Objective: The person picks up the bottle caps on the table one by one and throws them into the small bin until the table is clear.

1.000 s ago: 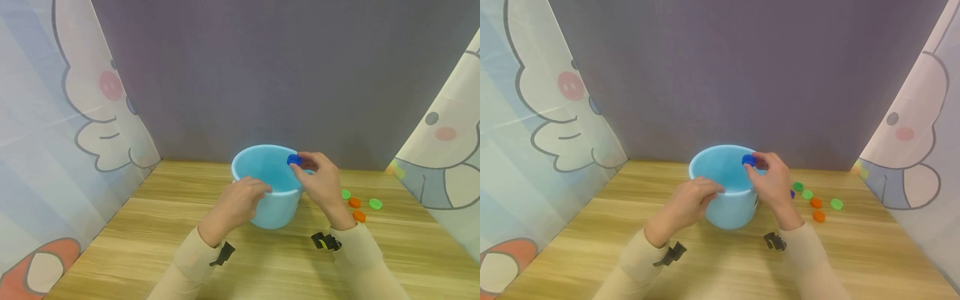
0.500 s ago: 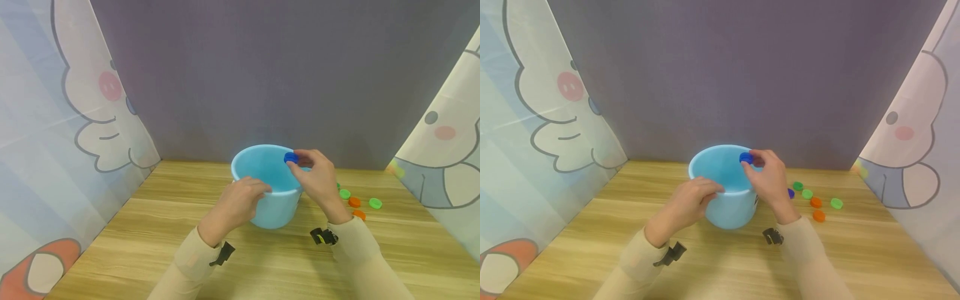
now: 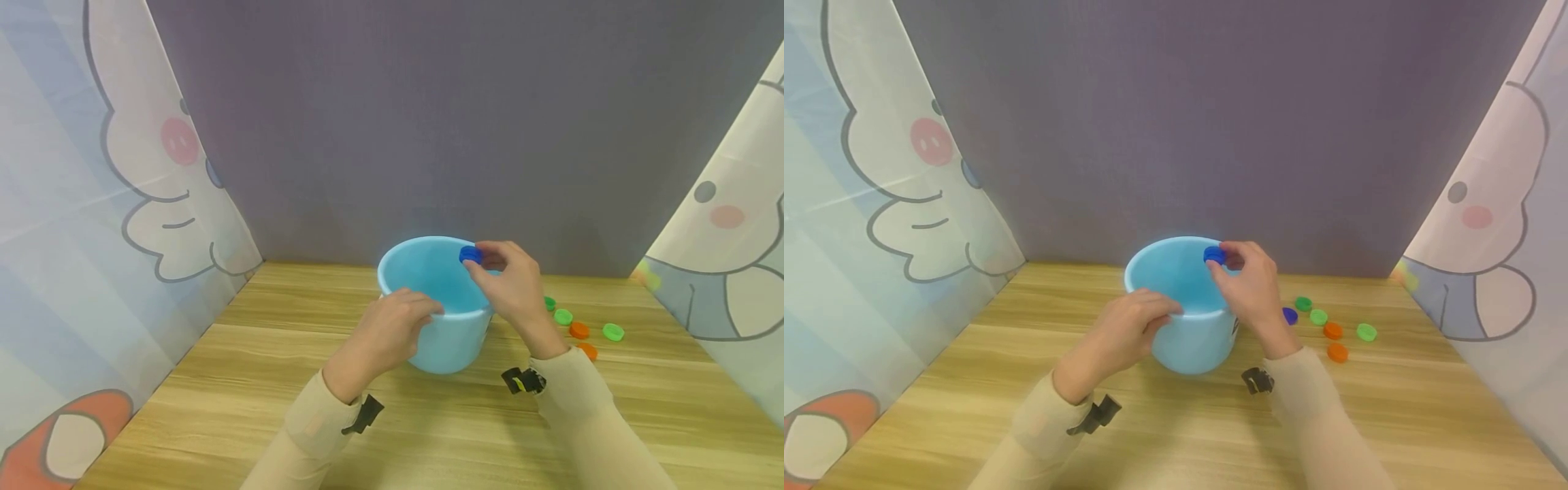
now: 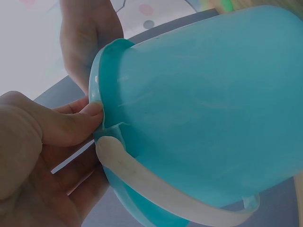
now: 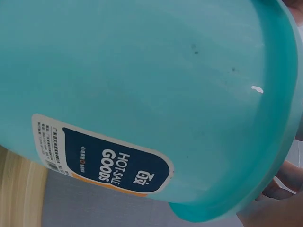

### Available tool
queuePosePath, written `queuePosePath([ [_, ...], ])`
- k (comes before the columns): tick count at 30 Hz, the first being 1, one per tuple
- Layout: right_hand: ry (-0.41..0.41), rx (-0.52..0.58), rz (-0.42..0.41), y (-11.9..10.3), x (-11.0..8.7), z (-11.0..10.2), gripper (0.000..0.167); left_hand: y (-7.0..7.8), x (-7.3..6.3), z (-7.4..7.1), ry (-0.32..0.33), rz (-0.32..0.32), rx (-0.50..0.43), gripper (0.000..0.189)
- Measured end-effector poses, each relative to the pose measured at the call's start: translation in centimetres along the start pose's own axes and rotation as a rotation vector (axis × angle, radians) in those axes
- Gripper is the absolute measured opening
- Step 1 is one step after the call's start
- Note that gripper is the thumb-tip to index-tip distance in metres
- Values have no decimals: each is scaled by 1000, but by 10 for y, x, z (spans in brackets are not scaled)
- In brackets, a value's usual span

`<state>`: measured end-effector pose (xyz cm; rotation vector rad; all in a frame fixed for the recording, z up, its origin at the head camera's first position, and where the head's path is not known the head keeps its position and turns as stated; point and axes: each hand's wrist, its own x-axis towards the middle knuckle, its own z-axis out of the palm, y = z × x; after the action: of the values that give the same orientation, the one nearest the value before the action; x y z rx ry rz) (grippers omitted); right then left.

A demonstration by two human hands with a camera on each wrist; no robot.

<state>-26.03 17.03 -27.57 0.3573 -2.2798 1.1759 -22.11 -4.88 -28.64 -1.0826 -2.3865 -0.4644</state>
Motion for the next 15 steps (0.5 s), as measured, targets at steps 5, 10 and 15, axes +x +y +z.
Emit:
queuePosePath([
  [5, 16, 12, -14, -1, 1, 2, 35, 0, 0, -1, -8, -8, 4, 23],
  [10, 50, 29, -34, -2, 2, 3, 34, 1, 0, -1, -11, -10, 3, 24],
  [15, 92, 37, -67, -5, 2, -1, 32, 1, 0, -1, -2, 0, -4, 26],
])
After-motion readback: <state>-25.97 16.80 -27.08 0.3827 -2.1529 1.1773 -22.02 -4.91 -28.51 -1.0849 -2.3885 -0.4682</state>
